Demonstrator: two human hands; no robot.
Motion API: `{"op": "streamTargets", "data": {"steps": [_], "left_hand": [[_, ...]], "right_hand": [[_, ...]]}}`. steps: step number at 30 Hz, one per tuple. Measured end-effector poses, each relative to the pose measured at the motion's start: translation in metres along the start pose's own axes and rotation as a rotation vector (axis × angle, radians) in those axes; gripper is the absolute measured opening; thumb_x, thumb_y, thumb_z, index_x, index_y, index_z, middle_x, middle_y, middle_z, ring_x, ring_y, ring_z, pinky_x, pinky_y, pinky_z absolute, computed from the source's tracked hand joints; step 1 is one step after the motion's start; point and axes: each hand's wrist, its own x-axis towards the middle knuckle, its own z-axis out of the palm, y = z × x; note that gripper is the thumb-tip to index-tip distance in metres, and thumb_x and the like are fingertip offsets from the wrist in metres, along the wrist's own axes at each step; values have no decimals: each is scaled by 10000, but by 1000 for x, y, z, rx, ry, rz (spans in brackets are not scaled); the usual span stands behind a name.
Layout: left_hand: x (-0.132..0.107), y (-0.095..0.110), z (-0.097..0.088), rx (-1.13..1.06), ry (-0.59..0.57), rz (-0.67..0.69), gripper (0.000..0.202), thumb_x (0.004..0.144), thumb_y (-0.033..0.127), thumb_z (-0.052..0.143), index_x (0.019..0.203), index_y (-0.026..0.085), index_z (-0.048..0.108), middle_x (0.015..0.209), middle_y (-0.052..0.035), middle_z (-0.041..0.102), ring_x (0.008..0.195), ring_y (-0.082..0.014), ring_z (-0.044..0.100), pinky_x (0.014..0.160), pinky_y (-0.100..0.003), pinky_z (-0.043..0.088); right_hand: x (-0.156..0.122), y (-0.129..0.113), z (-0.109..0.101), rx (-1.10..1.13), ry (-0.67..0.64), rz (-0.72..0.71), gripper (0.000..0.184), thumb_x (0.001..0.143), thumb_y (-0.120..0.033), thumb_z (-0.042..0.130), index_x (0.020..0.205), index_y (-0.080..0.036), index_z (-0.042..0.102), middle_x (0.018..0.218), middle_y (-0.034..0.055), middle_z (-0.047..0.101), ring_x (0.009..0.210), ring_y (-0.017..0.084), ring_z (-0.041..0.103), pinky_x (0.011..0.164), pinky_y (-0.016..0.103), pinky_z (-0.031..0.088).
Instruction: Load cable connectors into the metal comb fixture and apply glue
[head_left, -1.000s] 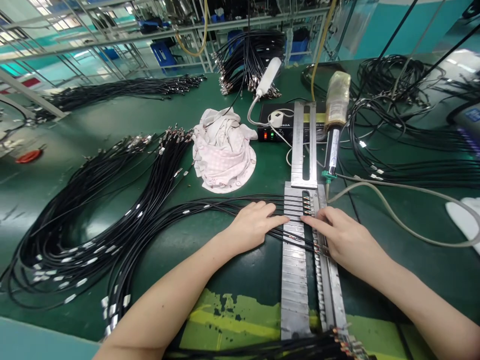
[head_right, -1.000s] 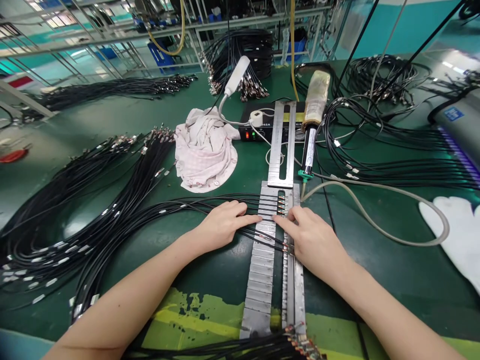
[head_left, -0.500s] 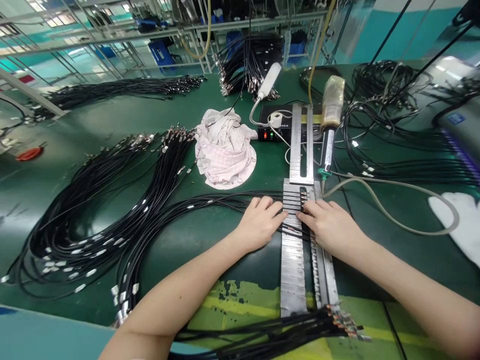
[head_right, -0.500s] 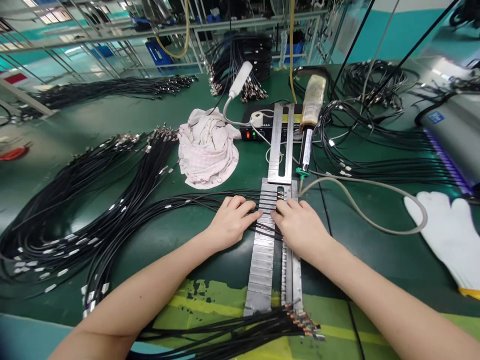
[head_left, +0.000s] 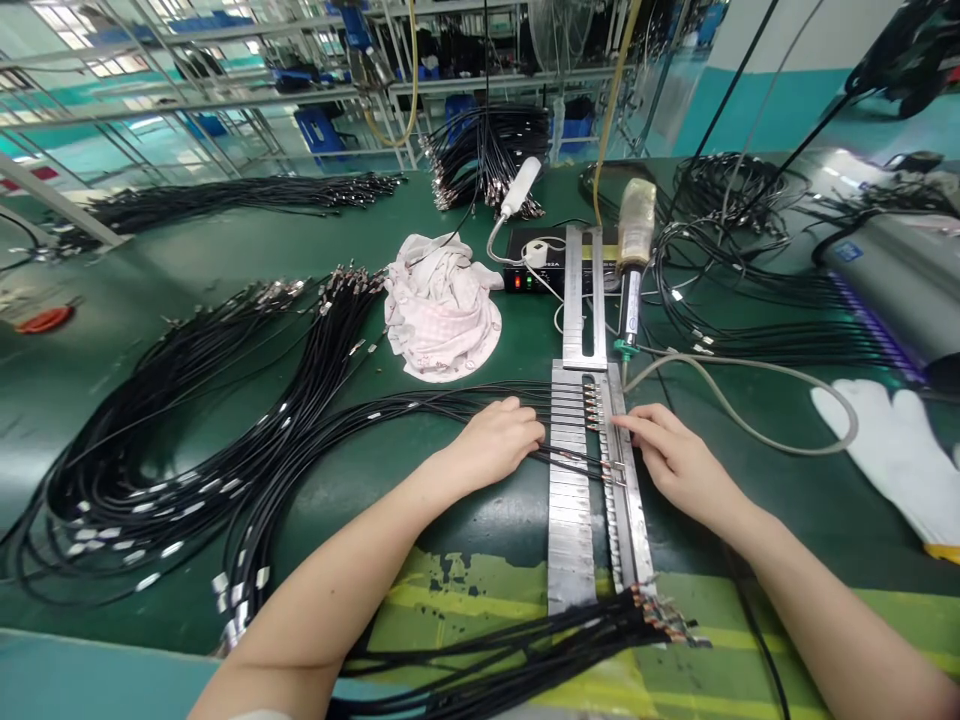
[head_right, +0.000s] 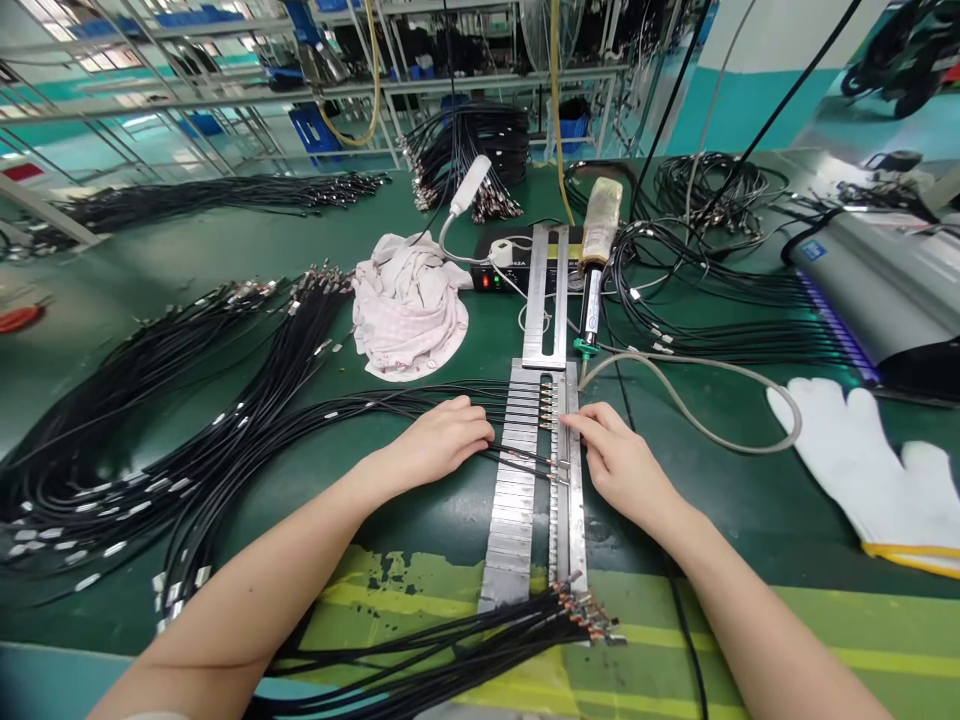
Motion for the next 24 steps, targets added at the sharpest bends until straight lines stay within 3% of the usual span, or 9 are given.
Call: {"op": "streamTargets", "data": {"steps": [6, 18, 24], "left_hand": [[-2, -11, -15, -236, 103, -119, 137, 895, 152, 469, 871, 183, 601, 880, -9, 612, 823, -154, 534, 750, -257, 405], [3, -3, -8, -72, 5, -145, 221, 921, 156, 371, 847, 159, 579, 851, -31, 546, 795, -161, 533, 702, -263, 422], [3, 0, -4, -25, -13, -111, 218, 924, 139, 352, 851, 150, 557, 865, -37, 545, 773, -159, 506, 705, -269, 425]], "right_hand": [[-2, 4, 3, 5, 28, 0, 370, 860, -93, 347, 1137, -231, 549, 1061, 73, 546, 933, 162, 589, 813, 293, 509], [-1, 3, 4, -77, 15, -67, 392, 846, -55, 351, 1150, -213, 543, 1092, 83, 534, 978, 166, 571, 800, 283, 511], [2, -1, 4, -161, 23, -130, 387, 841, -27, 341, 1118, -162, 574, 997, 97, 538, 913, 182, 539, 753, 297, 498]]}}
